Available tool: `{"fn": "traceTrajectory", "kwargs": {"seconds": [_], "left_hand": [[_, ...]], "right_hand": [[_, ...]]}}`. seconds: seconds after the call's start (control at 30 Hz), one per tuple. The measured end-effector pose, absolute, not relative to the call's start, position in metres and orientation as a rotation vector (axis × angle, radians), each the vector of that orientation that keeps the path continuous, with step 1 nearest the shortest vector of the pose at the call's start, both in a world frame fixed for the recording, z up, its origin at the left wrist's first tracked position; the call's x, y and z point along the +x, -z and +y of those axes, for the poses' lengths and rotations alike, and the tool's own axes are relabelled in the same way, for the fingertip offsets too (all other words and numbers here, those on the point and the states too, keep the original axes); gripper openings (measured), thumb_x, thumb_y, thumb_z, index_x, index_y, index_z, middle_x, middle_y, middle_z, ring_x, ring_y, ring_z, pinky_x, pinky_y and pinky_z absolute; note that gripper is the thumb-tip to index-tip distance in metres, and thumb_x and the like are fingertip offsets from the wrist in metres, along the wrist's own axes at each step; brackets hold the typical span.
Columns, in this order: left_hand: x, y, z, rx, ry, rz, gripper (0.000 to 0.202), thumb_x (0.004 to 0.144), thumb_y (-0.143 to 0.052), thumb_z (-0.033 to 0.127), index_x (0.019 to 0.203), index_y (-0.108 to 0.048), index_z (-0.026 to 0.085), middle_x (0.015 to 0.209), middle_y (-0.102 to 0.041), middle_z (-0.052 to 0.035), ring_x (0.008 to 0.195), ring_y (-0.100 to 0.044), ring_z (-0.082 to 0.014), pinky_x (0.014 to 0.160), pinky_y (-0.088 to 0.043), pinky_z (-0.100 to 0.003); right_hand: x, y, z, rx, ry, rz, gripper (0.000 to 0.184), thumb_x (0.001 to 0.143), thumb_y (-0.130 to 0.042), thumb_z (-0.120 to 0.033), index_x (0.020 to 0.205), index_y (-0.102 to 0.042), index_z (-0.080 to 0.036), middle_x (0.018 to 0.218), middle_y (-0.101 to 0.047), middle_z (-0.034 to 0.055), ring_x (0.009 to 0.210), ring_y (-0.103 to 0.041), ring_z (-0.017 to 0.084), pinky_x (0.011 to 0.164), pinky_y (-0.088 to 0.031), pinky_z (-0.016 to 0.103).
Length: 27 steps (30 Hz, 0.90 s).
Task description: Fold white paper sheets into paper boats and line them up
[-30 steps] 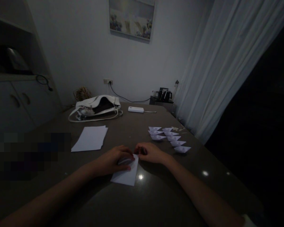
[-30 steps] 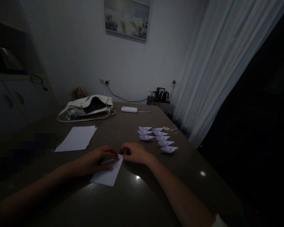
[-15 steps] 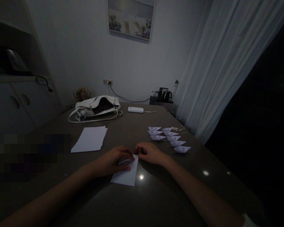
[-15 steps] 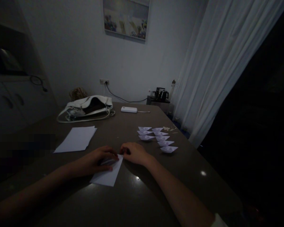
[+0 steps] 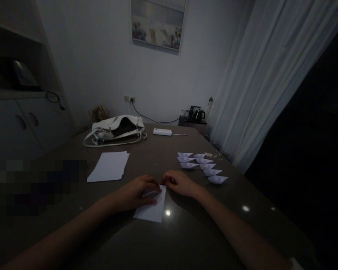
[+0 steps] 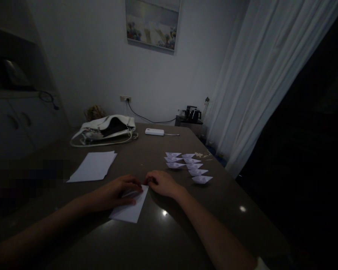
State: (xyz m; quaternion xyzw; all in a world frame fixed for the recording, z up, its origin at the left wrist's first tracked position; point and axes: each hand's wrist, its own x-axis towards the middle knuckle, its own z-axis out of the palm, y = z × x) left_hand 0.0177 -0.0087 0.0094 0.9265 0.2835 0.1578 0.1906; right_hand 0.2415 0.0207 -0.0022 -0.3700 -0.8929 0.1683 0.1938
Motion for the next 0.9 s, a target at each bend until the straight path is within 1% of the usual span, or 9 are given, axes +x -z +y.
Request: {"fn": "traceTrajectory", "kwargs": {"seconds": [0.1,0.17,0.27,0.37,0.5,0.63,0.8,0.83,0.9], "left_hand": [[0.015,-0.004,-0.005,2.663,-0.527,0.923,0.046,0.08,-0.061,0.039,0.123,-0.052,0.026,0.123,-0.052,-0.0085,0.112,-0.048,-0.0255,0.094,-0.039,-0.038],[0.013,0.001,-0.001,2.674,-0.576,1.068,0.054,0.079,-0.061,0.04,0.129,-0.046,0.024,0.126,-0.05,-0.0108,0.114,-0.046,-0.0272,0.095,-0.038,-0.041],[0.009,0.005,0.004,2.671,-0.518,1.16,0.048,0.082,-0.057,0.043,0.123,-0.051,0.019,0.114,-0.055,-0.0118,0.105,-0.05,-0.0266,0.09,-0.04,-0.04],[0.008,0.003,0.005,2.657,-0.495,1.201,0.043,0.079,-0.057,0.047,0.109,-0.058,0.016,0.103,-0.056,-0.0109,0.097,-0.051,-0.0271,0.084,-0.042,-0.04],[0.009,0.0,0.004,2.529,-0.632,1.233,0.035,0.076,-0.061,0.045,0.094,-0.056,0.016,0.099,-0.056,-0.0098,0.092,-0.052,-0.026,0.079,-0.043,-0.037],[0.01,-0.005,0.004,2.247,-0.75,1.172,0.021,0.082,-0.051,0.036,0.091,-0.053,0.017,0.09,-0.062,-0.0069,0.084,-0.058,-0.0227,0.072,-0.045,-0.033],[0.011,-0.007,0.006,2.042,-0.864,1.232,0.034,0.081,-0.05,0.042,0.097,-0.057,0.013,0.091,-0.065,-0.0082,0.079,-0.061,-0.0236,0.066,-0.047,-0.032],[0.011,-0.006,0.006,2.053,-0.864,1.268,0.037,0.08,-0.051,0.043,0.099,-0.058,0.013,0.092,-0.065,-0.0086,0.078,-0.061,-0.0238,0.065,-0.047,-0.032],[0.011,-0.005,0.006,2.114,-0.831,1.298,0.037,0.079,-0.052,0.042,0.099,-0.061,0.012,0.09,-0.066,-0.0084,0.076,-0.061,-0.0236,0.065,-0.046,-0.032]], "right_hand": [[0.24,0.003,0.019,-1.054,-0.407,-2.485,0.017,0.081,-0.05,-0.01,0.09,-0.062,-0.018,0.082,-0.063,0.0019,0.072,-0.055,0.012,0.065,-0.037,0.022],[0.238,0.004,0.016,-1.071,-0.397,-2.463,0.017,0.084,-0.047,-0.012,0.093,-0.06,-0.018,0.088,-0.064,0.0034,0.078,-0.057,0.014,0.069,-0.039,0.024],[0.235,0.003,0.012,-1.098,-0.403,-2.436,0.021,0.088,-0.043,-0.015,0.104,-0.056,-0.018,0.1,-0.063,0.0063,0.089,-0.058,0.016,0.076,-0.041,0.028],[0.234,0.003,0.009,-1.087,-0.371,-2.463,0.027,0.088,-0.04,-0.013,0.111,-0.052,-0.018,0.108,-0.06,0.0083,0.096,-0.057,0.018,0.082,-0.041,0.031],[0.235,0.001,0.006,-1.059,-0.354,-2.488,0.043,0.082,-0.046,-0.008,0.123,-0.044,-0.021,0.113,-0.057,0.0086,0.096,-0.056,0.018,0.083,-0.042,0.031],[0.232,-0.001,0.004,-0.933,-0.473,-2.452,0.063,0.076,-0.056,-0.01,0.132,-0.032,-0.026,0.115,-0.055,0.0061,0.084,-0.056,0.015,0.076,-0.044,0.029],[0.226,0.0,0.001,-0.804,-0.597,-2.321,0.055,0.079,-0.056,-0.014,0.128,-0.034,-0.026,0.111,-0.057,0.0043,0.062,-0.052,0.008,0.061,-0.044,0.023],[0.225,0.0,0.001,-0.793,-0.626,-2.295,0.051,0.081,-0.057,-0.019,0.126,-0.037,-0.025,0.107,-0.059,0.0038,0.061,-0.052,0.008,0.06,-0.043,0.022],[0.224,-0.001,0.0,-0.793,-0.649,-2.29,0.032,0.083,-0.058,-0.03,0.113,-0.051,-0.022,0.096,-0.061,0.0024,0.062,-0.053,0.008,0.06,-0.043,0.021]]}}
